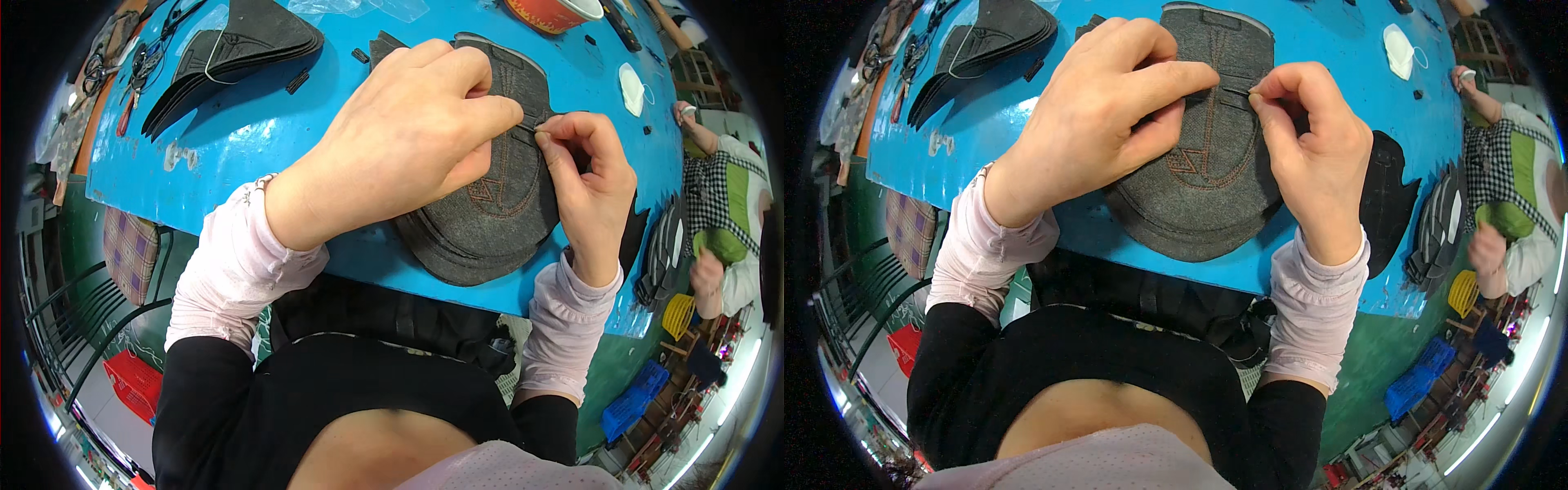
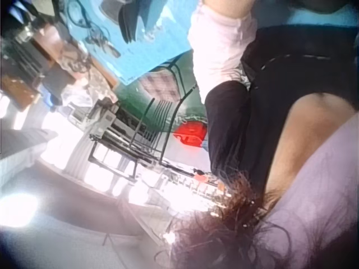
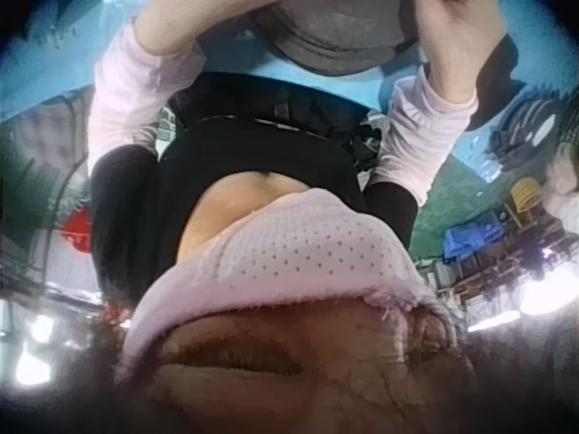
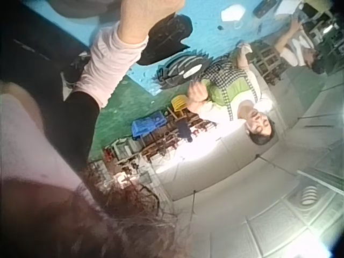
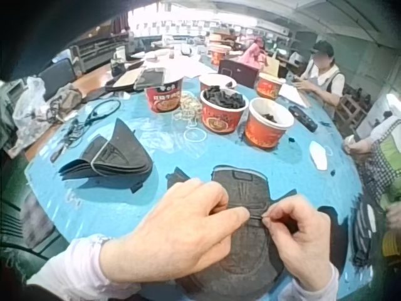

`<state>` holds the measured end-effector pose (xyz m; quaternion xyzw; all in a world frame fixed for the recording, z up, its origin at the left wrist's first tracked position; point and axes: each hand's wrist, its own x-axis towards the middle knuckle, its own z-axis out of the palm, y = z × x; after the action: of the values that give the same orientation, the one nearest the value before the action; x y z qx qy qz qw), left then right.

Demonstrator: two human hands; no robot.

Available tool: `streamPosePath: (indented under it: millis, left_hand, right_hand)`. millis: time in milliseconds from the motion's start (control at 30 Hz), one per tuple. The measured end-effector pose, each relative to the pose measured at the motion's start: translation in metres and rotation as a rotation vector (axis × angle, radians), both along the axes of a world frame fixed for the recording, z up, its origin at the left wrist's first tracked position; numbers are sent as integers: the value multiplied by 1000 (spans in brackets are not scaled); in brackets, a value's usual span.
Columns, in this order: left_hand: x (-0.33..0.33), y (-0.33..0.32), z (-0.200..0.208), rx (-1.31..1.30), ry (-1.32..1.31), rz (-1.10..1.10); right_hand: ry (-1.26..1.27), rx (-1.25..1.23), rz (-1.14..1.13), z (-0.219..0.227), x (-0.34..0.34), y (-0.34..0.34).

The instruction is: The person hand-stitches decorative or structural component pieces onto pre-cut black shoe uppers using a needle and thread.

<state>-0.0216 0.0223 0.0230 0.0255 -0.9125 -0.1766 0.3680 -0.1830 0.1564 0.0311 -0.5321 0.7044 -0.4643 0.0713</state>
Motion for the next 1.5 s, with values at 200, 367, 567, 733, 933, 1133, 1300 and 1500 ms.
streamPosePath:
  millis: [200, 367, 567, 733, 933, 1133, 1300, 1500]
  left_hand:
    - [-3, 5, 8, -98, -140, 10]
    - [-4, 8, 12, -162, -233, 41]
    - [-7, 14, 20, -147, -234, 19]
    - [-4, 15, 18, -138, -272, 42]
    - [-2, 15, 16, -166, -234, 64]
    - [-10, 14, 15, -190, -189, 49]
    - [-9, 6, 13, -100, -102, 15]
    - [-11, 4, 3, 633, 222, -6]
  right_hand:
    - [97, 47, -20, 3, 0, -2]
    - [102, 97, 18, 6, -7, -1]
    - [398, -1, 62, 9, -9, 11]
    - [829, 7, -84, -6, 16, 7]
    - [796, 172, -213, -3, 47, -2]
    - [713, 48, -234, -6, 38, 3]
    - [705, 61, -212, 7, 25, 0]
    - [270, -298, 19, 28, 19, -22]
